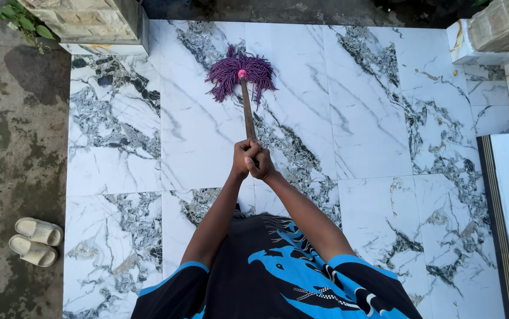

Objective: The recorder mops the marble-patterned tiled floor using a purple mop, starting from a living area and moving towards an entryway.

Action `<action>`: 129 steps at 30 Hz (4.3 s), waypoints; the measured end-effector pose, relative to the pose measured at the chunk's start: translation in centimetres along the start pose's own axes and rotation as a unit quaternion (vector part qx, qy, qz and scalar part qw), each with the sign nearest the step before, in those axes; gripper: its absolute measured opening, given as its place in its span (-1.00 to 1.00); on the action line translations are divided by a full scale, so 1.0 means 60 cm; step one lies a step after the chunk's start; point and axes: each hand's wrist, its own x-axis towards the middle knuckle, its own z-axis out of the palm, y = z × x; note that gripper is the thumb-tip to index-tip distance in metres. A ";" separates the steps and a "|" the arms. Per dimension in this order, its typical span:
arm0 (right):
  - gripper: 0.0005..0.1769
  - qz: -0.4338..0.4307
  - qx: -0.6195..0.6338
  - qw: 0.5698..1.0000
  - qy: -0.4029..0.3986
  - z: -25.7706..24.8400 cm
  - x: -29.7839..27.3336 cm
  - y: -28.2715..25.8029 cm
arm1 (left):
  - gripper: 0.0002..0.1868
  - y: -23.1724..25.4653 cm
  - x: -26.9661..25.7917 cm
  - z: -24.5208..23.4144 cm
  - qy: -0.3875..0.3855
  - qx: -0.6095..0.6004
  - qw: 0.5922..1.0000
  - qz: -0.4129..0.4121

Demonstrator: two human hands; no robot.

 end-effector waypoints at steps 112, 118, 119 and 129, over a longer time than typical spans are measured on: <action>-0.49 -0.068 0.021 0.997 -0.001 -0.400 -0.156 0.088 | -0.70 -0.198 -0.025 0.380 0.007 0.176 0.981 0.083; -0.50 -0.082 0.008 0.996 0.017 -0.377 -0.021 0.172 | -0.71 -0.133 0.125 0.365 -0.008 0.145 0.988 0.055; -0.51 -0.081 0.009 0.997 0.020 -0.377 -0.005 0.181 | -0.71 -0.126 0.142 0.364 -0.011 0.145 0.988 0.057; -0.60 -0.055 0.002 0.998 0.006 -0.345 0.072 0.409 | -0.72 -0.126 0.342 0.341 -0.034 0.166 0.983 0.064</action>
